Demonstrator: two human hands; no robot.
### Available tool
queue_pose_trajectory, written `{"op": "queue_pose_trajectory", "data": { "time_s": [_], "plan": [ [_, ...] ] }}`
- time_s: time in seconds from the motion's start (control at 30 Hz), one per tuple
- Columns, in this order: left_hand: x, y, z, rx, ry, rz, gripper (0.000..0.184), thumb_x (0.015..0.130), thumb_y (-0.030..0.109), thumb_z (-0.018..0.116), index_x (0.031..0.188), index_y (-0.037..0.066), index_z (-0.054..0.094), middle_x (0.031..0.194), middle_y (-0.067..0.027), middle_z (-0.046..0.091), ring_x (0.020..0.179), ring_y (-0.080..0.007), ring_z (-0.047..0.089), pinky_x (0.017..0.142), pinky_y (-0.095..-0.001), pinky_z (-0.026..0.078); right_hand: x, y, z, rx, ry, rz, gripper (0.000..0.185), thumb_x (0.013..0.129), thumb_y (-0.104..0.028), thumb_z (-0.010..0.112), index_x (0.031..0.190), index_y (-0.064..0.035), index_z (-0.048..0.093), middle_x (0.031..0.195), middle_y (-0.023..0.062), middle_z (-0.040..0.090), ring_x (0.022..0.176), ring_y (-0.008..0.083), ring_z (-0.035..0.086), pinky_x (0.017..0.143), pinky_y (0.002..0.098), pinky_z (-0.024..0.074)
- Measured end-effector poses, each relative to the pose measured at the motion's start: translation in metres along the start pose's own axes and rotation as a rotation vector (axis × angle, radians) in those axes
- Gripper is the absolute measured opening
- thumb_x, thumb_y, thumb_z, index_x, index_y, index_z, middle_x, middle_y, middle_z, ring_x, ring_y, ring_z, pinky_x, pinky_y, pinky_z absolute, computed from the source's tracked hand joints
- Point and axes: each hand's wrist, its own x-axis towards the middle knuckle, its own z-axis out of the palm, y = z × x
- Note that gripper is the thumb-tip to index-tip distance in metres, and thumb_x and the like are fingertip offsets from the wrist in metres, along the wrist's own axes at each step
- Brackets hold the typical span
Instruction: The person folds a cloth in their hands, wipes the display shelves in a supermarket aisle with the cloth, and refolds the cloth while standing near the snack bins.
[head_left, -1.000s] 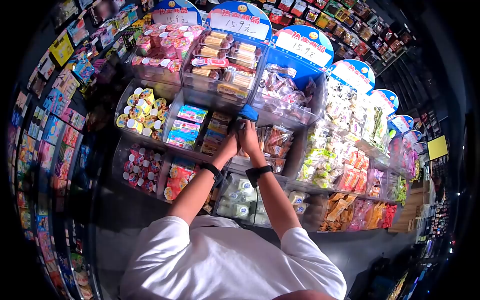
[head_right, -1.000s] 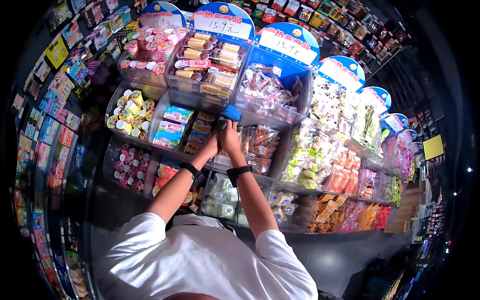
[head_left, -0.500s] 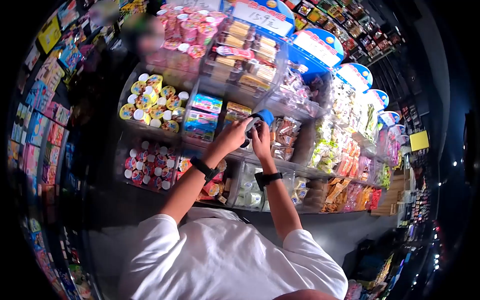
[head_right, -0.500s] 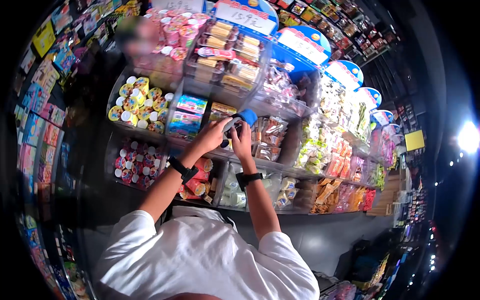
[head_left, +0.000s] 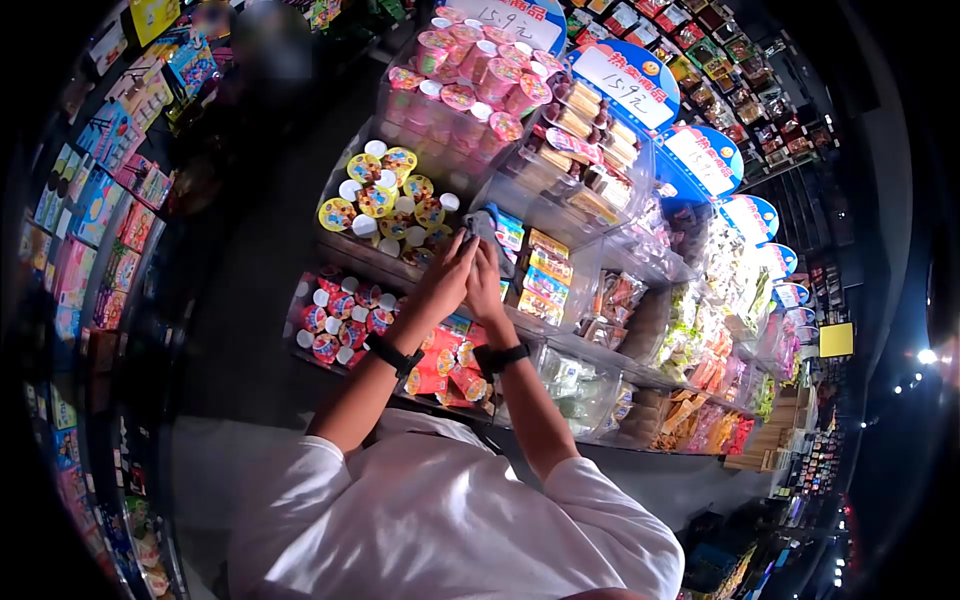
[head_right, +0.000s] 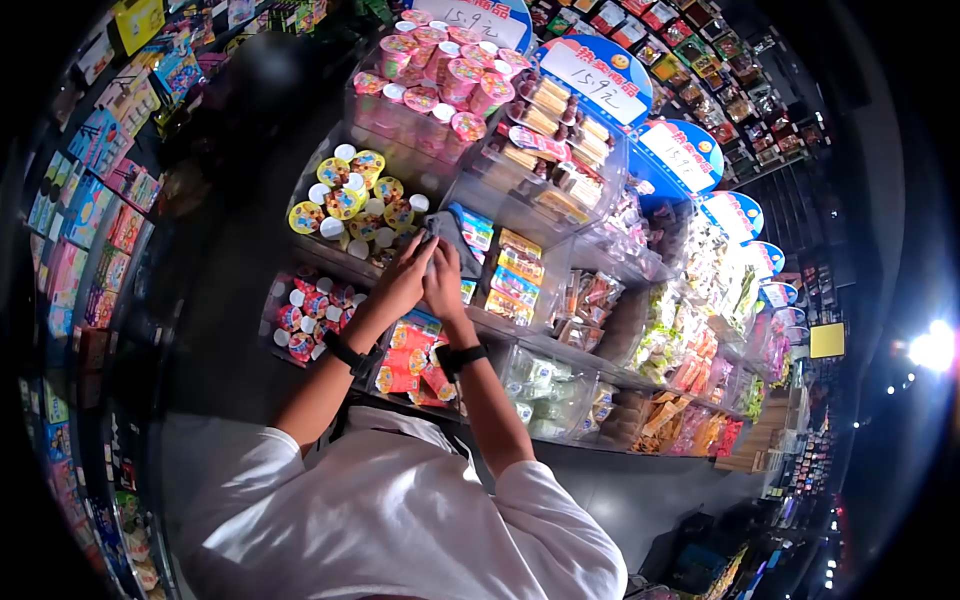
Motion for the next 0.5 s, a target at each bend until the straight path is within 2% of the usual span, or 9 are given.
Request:
{"op": "queue_pose_trajectory", "data": {
  "time_s": [0.03, 0.07, 0.17, 0.2, 0.27, 0.3, 0.37, 0.43, 0.5],
  "plan": [
    [0.006, -0.009, 0.001, -0.047, 0.016, 0.025, 0.074, 0.075, -0.015, 0.052, 0.145, 0.001, 0.035, 0.144, -0.0272, 0.039, 0.132, -0.0442, 0.039, 0.109, -0.0455, 0.038, 0.008, 0.007, -0.002, 0.048, -0.008, -0.021, 0.041, 0.094, -0.018, 0.049, 0.126, 0.0070, 0.051, 0.132, 0.0254, 0.047, 0.124, 0.0407, 0.045, 0.108, 0.0415, 0.0342],
    [0.008, -0.017, 0.007, 0.026, 0.000, 0.047, 0.066, 0.081, -0.011, 0.045, 0.145, -0.005, 0.031, 0.139, -0.0342, 0.040, 0.127, -0.0476, 0.043, 0.109, -0.0479, 0.036, 0.011, 0.012, 0.003, 0.173, 0.100, 0.063, 0.036, 0.098, -0.018, 0.043, 0.121, 0.0078, 0.055, 0.127, 0.0237, 0.049, 0.121, 0.0381, 0.045, 0.107, 0.0404, 0.0330],
    [0.030, -0.023, 0.015, -0.061, 0.028, 0.007, 0.074, 0.083, -0.011, 0.042, 0.151, -0.004, 0.014, 0.139, -0.0348, 0.040, 0.123, -0.0482, 0.047, 0.103, -0.0459, 0.042, 0.051, 0.009, -0.017, 0.111, -0.018, 0.197, 0.049, 0.106, -0.035, 0.033, 0.119, 0.0063, 0.056, 0.124, 0.0170, 0.054, 0.115, 0.0250, 0.050, 0.102, 0.0344, 0.0356],
    [0.041, -0.043, 0.034, -0.022, 0.141, 0.103, 0.077, 0.084, -0.010, 0.042, 0.152, -0.004, 0.007, 0.139, -0.0346, 0.040, 0.119, -0.0489, 0.049, 0.100, -0.0465, 0.044, 0.068, 0.021, -0.018, 0.137, -0.036, 0.234, 0.050, 0.106, -0.037, 0.033, 0.116, 0.0058, 0.057, 0.118, 0.0150, 0.057, 0.109, 0.0226, 0.052, 0.099, 0.0332, 0.0373],
    [0.062, -0.045, 0.044, -0.088, 0.137, 0.054, 0.076, 0.085, -0.009, 0.043, 0.151, -0.004, 0.006, 0.138, -0.0352, 0.041, 0.119, -0.0493, 0.049, 0.099, -0.0472, 0.044, 0.094, 0.041, -0.012, 0.185, 0.027, 0.295, 0.051, 0.106, -0.040, 0.035, 0.110, 0.0043, 0.061, 0.101, 0.0103, 0.063, 0.095, 0.0181, 0.055, 0.093, 0.0306, 0.0407],
    [0.071, -0.047, 0.050, -0.156, 0.133, -0.009, 0.076, 0.086, -0.008, 0.043, 0.151, -0.005, 0.005, 0.137, -0.0357, 0.041, 0.118, -0.0497, 0.048, 0.098, -0.0479, 0.045, 0.105, 0.037, -0.013, 0.248, 0.096, 0.280, 0.055, 0.104, -0.042, 0.036, 0.102, 0.0053, 0.063, 0.098, 0.0201, 0.062, 0.091, 0.0309, 0.058, 0.084, 0.0363, 0.0431],
    [0.090, -0.071, 0.073, -0.185, 0.014, -0.110, 0.075, 0.087, -0.006, 0.043, 0.150, -0.007, 0.005, 0.132, -0.0383, 0.043, 0.115, -0.0509, 0.050, 0.094, -0.0496, 0.046, 0.120, 0.062, -0.021, 0.298, 0.034, 0.421, 0.057, 0.105, -0.044, 0.033, 0.103, 0.0035, 0.064, 0.092, 0.0179, 0.064, 0.084, 0.0274, 0.059, 0.081, 0.0356, 0.0446],
    [0.106, -0.068, 0.057, -0.239, -0.114, -0.206, 0.074, 0.087, -0.005, 0.044, 0.150, -0.009, 0.005, 0.128, -0.0395, 0.046, 0.110, -0.0518, 0.053, 0.091, -0.0509, 0.047, 0.127, 0.041, -0.025, 0.449, 0.076, 0.352, 0.054, 0.105, -0.044, 0.032, 0.101, 0.0012, 0.061, 0.086, 0.0156, 0.064, 0.074, 0.0209, 0.057, 0.074, 0.0361, 0.0462],
    [0.088, -0.060, 0.046, -0.015, -0.022, -0.078, 0.073, 0.087, -0.004, 0.048, 0.149, -0.011, 0.009, 0.125, -0.0386, 0.048, 0.107, -0.0503, 0.055, 0.089, -0.0497, 0.048, 0.127, 0.071, -0.017, 0.411, 0.169, 0.412, 0.048, 0.105, -0.042, 0.036, 0.102, 0.0002, 0.058, 0.089, 0.0158, 0.065, 0.075, 0.0195, 0.058, 0.072, 0.0355, 0.0473]
  ]
}}
